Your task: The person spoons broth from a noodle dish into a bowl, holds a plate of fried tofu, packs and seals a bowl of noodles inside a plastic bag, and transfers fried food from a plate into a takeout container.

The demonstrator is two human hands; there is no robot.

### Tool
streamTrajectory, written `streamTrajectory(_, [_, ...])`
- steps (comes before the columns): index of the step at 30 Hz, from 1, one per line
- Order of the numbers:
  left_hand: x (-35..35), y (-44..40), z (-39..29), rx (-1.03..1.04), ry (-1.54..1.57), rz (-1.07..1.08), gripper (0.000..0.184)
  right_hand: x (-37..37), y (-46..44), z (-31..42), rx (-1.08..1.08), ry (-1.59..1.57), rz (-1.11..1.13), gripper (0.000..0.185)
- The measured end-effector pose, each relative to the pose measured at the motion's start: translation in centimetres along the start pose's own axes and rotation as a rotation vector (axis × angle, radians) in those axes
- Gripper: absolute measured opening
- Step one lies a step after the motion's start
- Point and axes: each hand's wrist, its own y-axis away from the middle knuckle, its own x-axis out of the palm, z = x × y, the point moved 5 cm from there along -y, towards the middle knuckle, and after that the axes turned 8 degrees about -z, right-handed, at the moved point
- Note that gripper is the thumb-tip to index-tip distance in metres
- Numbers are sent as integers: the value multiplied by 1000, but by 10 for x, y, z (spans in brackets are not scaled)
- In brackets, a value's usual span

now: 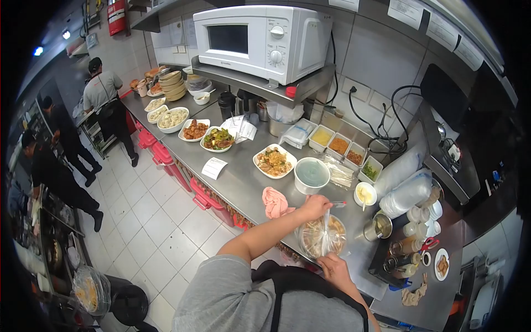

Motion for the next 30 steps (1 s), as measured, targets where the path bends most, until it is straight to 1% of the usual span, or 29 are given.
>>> streamTrajectory(2, [-4,3,2,-133,61,122,24,-6,-1,0,34,-153,-10,13])
streamTrajectory(3, [-12,7,-7,-30,26,-15,26,-10,1,0,130,-224,15,16])
streamTrajectory(5, [-28,32,-31,171,-57,-301,40,-18,3,-4,311,-367,76,22])
streamTrajectory(7, [-16,59,-57,399,-374,-231,61,-33,-5,-26,426,-510,-54,25])
streamTrajectory(8, [-6,75,-61,405,-377,-121,62,-40,-7,-39,490,-579,-121,27])
streamTrajectory(10, [13,99,-67,419,-371,99,64,-53,-26,-57,399,-450,-198,29])
streamTrajectory(11, [12,101,-69,391,-389,137,65,-57,-42,-54,349,-386,-238,30])
streamTrajectory(12, [10,102,-69,362,-408,174,65,-56,-55,-37,226,-135,-159,31])
streamTrajectory(15, [3,119,-67,313,-398,260,65,-18,-56,-21,-121,329,-33,33])
streamTrajectory(16, [-1,126,-66,306,-383,286,64,-16,-58,-13,-77,288,-32,32])
streamTrajectory(19, [-28,150,-73,273,-307,467,54,-15,-62,-41,75,37,28,28])
streamTrajectory(20, [-38,152,-68,251,-135,470,49,-23,-71,-23,48,-22,28,25])
streamTrajectory(22, [-60,156,-52,208,208,470,39,-69,-104,51,-4,-139,23,21])
streamTrajectory(23, [-73,157,-38,90,340,361,34,-94,-116,84,-29,-224,24,13])
streamTrajectory(24, [-84,161,-23,-28,469,252,29,-117,-120,111,-56,-361,-60,14])
streamTrajectory(25, [-91,164,-7,-148,598,140,25,-138,-120,136,-301,-635,-81,17])
streamTrajectory(27, [-93,170,25,-263,676,-28,23,-184,-121,201,-728,-1039,485,26])
streamTrajectory(28, [-92,172,40,-322,711,-112,22,-192,-114,227,-883,-1048,578,42])
streamTrajectory(30, [-86,170,57,-318,728,-123,22,-194,-117,264,-1041,-1163,502,33])
